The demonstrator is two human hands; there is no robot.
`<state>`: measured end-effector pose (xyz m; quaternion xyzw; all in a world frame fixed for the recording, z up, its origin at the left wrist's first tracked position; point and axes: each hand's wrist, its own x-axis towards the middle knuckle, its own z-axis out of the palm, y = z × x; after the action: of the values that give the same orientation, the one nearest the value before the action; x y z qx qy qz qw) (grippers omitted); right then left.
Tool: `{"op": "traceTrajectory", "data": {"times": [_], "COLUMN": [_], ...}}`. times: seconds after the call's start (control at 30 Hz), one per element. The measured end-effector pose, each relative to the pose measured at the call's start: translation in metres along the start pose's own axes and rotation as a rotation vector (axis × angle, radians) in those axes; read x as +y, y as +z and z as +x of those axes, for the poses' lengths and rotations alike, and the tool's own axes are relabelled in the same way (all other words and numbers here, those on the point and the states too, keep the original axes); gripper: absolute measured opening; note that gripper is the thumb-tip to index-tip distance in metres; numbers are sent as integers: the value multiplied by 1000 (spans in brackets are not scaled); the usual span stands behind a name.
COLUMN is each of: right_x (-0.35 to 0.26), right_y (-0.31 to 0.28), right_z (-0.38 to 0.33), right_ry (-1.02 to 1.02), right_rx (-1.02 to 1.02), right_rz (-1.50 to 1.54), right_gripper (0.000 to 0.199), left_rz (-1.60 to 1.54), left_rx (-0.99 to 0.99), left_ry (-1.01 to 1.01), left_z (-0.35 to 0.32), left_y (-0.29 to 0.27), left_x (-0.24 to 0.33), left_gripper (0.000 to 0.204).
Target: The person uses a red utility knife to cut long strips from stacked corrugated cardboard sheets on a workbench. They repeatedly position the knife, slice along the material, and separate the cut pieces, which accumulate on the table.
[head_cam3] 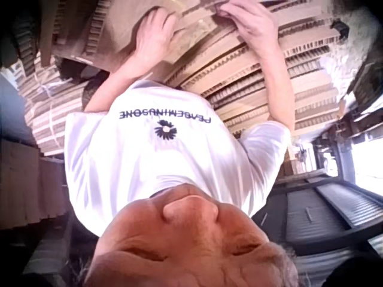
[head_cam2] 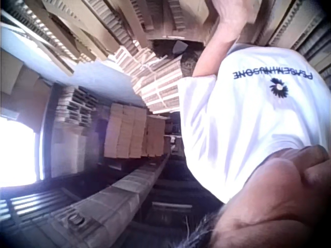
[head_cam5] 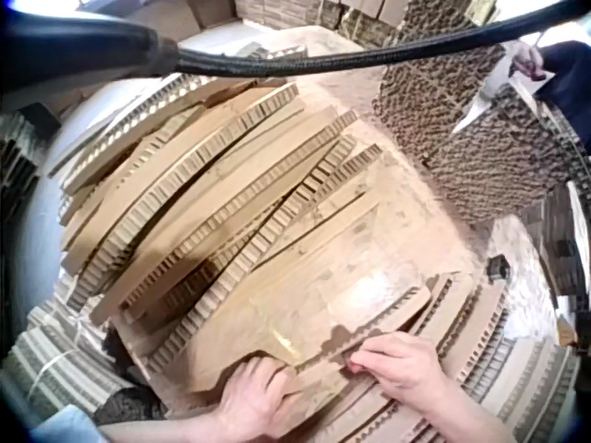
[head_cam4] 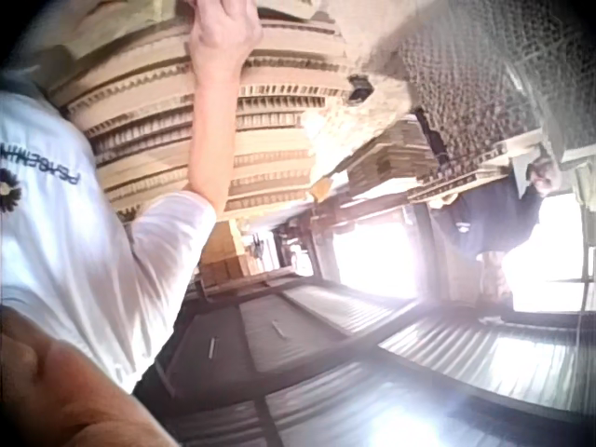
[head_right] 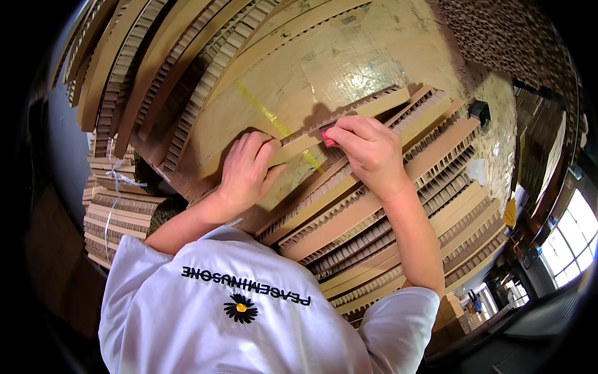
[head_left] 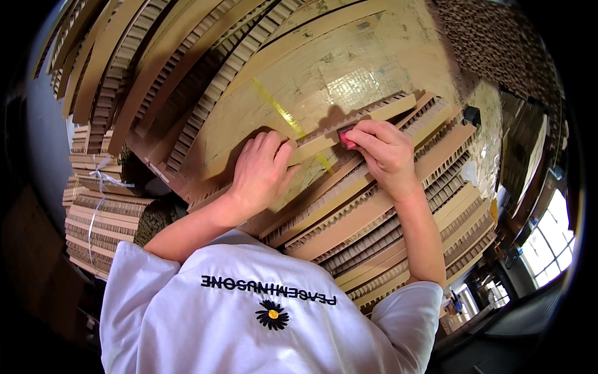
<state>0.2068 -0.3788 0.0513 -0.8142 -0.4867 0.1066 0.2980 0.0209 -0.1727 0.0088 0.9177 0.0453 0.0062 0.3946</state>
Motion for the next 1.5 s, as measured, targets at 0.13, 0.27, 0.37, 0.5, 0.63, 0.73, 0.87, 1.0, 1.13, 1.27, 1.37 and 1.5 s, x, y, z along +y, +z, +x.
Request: {"op": "traceTrajectory", "data": {"times": [0.13, 0.27, 0.37, 0.5, 0.63, 0.73, 0.87, 1.0, 1.13, 1.27, 1.37, 1.5], "right_x": [-1, -3, -4, -1, 0, 1, 2, -1, -6, -37, -49, -40], "right_y": [0, -3, -6, -6, -6, -5, -2, -1, -9, -57, -102, -116], "right_z": [4, 9, 12, 15, 15, 15, 14, 12, 15, 27, -4, -68], "right_ry": [-14, -26, -27, -40, -38, -45, -44, -27, 0, 94, 359, 662], "right_rx": [-46, -67, -100, -135, -157, -157, -148, -140, -123, 395, 806, 842], "right_rz": [-47, -55, -94, -124, -134, -146, -134, -142, -114, 72, 335, 353], "right_gripper": [34, 34, 33, 31, 31, 31, 31, 31, 26, 27, 16, 18], "left_rz": [-4, -15, -30, -45, -39, -46, -56, -42, -18, 46, 78, 118], "left_rx": [10, 15, 20, 26, 25, 21, 34, 61, 74, 69, 80, 61], "left_ry": [-10, -22, -31, -39, -40, -44, -34, -6, 28, 39, 81, 119], "left_z": [-2, -2, -1, -1, -2, -1, -2, -3, -6, -9, -11, -7], "left_y": [1, 2, 1, 2, 3, 3, 2, 3, 9, 9, 11, 20], "left_x": [-2, -3, -2, -3, -5, -5, -6, -7, -7, -11, -13, -10], "left_gripper": [47, 47, 47, 48, 46, 47, 47, 44, 44, 45, 43, 42]}}
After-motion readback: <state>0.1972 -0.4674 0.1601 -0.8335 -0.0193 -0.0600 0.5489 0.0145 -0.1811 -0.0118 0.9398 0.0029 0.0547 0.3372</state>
